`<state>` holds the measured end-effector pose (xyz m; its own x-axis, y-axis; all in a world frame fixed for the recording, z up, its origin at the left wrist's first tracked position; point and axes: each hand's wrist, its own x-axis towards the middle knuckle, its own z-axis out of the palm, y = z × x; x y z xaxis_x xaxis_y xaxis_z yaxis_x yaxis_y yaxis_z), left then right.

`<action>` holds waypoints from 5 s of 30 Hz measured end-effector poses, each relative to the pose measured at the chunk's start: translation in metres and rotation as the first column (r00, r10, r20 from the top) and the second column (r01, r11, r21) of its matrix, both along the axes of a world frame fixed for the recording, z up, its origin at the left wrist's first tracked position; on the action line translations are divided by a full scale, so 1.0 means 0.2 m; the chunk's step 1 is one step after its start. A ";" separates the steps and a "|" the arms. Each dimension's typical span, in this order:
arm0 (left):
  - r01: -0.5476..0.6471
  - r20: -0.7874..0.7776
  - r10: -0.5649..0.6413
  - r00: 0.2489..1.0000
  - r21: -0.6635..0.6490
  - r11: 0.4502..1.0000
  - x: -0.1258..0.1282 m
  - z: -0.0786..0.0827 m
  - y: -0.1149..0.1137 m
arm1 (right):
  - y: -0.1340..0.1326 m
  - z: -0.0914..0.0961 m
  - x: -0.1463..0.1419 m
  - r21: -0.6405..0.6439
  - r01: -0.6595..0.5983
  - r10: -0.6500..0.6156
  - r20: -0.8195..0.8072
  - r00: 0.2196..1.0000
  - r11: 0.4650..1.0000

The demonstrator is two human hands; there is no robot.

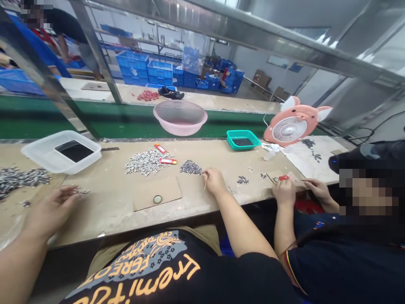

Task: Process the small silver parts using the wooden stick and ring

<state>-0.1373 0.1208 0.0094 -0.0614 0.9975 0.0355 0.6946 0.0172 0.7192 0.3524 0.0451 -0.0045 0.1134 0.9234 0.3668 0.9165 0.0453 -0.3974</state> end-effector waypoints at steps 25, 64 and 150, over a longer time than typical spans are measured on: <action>0.412 0.936 -0.201 0.288 0.068 0.909 0.95 0.15 -0.53 | -0.18 0.26 -0.65 0.360 -0.399 0.473 -0.144 0.869 0.843; 0.389 0.943 0.258 0.212 -0.323 0.863 0.72 -0.06 -0.44 | -0.08 0.02 -0.70 0.026 -0.516 0.481 -0.405 0.778 0.856; 0.472 0.954 0.277 0.116 -0.298 0.830 0.69 -0.06 -0.42 | 0.51 0.13 -0.84 -0.198 -0.536 0.569 0.362 0.738 0.821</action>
